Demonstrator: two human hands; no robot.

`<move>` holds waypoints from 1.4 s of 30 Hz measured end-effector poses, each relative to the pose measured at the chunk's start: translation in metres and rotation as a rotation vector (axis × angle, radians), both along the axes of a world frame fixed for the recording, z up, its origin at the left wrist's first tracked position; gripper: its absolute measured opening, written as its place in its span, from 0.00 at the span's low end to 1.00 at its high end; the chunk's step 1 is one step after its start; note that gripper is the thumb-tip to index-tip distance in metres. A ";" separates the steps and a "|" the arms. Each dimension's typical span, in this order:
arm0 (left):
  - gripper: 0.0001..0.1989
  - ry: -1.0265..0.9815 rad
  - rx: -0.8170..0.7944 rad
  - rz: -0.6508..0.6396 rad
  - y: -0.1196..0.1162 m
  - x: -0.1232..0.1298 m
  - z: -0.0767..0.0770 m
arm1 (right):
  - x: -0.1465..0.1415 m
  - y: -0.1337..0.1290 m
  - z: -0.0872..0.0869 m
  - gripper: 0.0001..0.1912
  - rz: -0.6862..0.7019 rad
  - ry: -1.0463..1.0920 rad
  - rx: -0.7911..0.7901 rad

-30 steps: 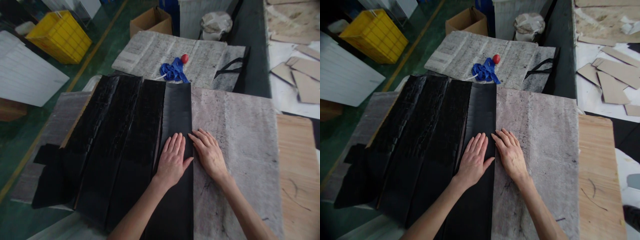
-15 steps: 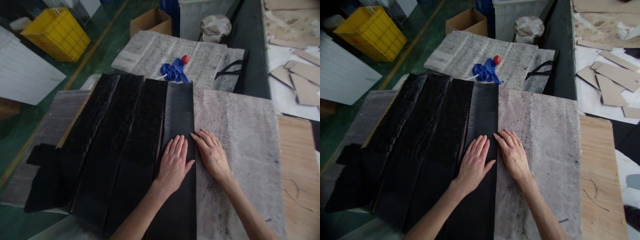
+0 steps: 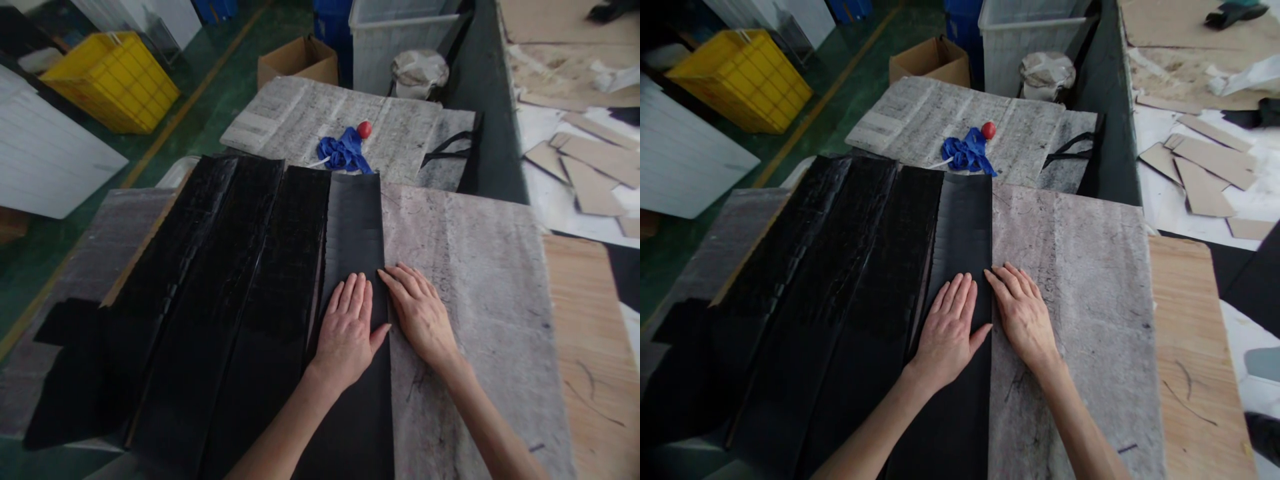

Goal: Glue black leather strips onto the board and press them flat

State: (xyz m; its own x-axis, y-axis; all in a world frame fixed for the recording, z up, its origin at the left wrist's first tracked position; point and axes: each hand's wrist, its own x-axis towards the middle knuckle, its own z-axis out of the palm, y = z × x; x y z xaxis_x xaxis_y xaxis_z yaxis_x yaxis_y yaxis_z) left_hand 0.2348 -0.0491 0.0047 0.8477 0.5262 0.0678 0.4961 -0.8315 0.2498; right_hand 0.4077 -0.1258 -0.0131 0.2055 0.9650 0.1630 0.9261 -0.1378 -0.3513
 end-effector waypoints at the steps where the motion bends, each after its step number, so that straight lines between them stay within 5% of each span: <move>1: 0.37 0.001 0.000 0.001 0.000 0.000 0.000 | 0.000 0.000 0.000 0.24 0.000 -0.005 0.000; 13: 0.37 0.042 0.009 -0.004 -0.001 -0.003 0.002 | 0.000 -0.001 -0.003 0.24 0.004 0.016 0.030; 21: 0.38 0.065 0.018 0.000 -0.001 -0.004 0.002 | 0.022 0.013 0.013 0.21 0.087 -0.046 0.028; 25: 0.38 0.073 0.005 -0.004 0.000 -0.004 0.004 | 0.036 0.023 0.006 0.21 0.177 -0.088 0.056; 42: 0.45 0.089 -0.001 0.005 0.009 -0.001 0.007 | 0.036 0.023 0.001 0.20 0.148 -0.073 0.088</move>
